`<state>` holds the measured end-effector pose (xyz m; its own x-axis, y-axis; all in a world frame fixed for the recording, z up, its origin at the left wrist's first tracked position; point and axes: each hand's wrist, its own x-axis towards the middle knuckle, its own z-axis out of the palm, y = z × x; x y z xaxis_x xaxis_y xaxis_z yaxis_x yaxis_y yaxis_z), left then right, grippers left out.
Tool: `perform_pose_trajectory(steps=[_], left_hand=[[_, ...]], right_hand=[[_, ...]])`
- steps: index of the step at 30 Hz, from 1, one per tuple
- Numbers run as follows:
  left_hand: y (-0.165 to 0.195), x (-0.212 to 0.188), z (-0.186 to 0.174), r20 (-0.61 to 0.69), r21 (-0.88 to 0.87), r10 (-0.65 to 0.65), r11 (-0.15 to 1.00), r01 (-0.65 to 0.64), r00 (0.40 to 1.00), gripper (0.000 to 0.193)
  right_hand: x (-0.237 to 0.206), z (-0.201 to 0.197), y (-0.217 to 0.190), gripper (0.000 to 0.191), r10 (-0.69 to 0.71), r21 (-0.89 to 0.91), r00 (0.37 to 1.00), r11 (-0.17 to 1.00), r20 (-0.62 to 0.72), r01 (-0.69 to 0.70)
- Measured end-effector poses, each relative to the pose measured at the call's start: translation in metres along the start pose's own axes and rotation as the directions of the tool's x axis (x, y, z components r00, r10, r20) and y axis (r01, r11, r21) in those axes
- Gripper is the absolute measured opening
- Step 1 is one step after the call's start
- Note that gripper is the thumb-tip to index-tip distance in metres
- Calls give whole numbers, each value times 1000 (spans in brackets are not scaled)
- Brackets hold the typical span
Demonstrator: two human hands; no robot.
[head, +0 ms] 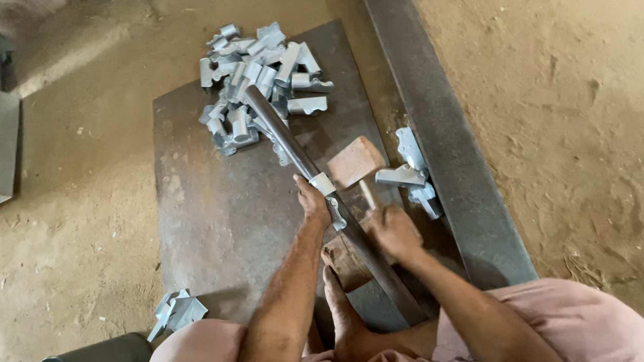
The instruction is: The person sits on the ground and fits sheet-metal bracket fittings onto a long metal pipe, tapping each fitting with a wooden mallet to seat it along the pipe. They pick additional fittings from a pile on the work plate and place finished pieces aside near a metal bucket.
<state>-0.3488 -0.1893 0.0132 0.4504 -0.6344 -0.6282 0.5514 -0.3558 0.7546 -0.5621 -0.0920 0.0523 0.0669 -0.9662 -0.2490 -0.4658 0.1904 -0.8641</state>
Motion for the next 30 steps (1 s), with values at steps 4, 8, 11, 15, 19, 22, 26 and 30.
perform_pose_trajectory(steps=[4,8,11,15,19,22,26,30], left_hand=[[0,4,0,123,-70,37,997,-29,992,73],[1,2,-2,120,-92,-56,993,68,991,66],[3,1,-5,230,-156,-109,977,148,967,66],[3,4,-6,449,-207,-158,939,275,880,60],[0,11,-2,504,-346,-199,846,407,841,42],[-5,19,-2,532,-391,-198,805,446,823,37],[-15,28,-2,589,-338,-196,822,459,784,31],[-14,25,-4,639,-346,-155,817,461,754,26]], right_hand=[[-6,-6,-8,49,-2,148,987,989,-159,26],[-8,-10,-21,42,-403,-187,895,910,-190,370],[-11,-16,-28,41,-346,-299,934,904,-90,306],[-19,-19,-30,43,-187,72,933,973,-309,218],[-19,-15,-34,42,-340,-159,927,935,-161,316],[-21,-15,-39,45,-371,-260,924,904,-89,338],[-28,-17,-43,42,-346,308,887,846,-306,436],[-24,-15,-41,44,-703,-451,711,629,17,633]])
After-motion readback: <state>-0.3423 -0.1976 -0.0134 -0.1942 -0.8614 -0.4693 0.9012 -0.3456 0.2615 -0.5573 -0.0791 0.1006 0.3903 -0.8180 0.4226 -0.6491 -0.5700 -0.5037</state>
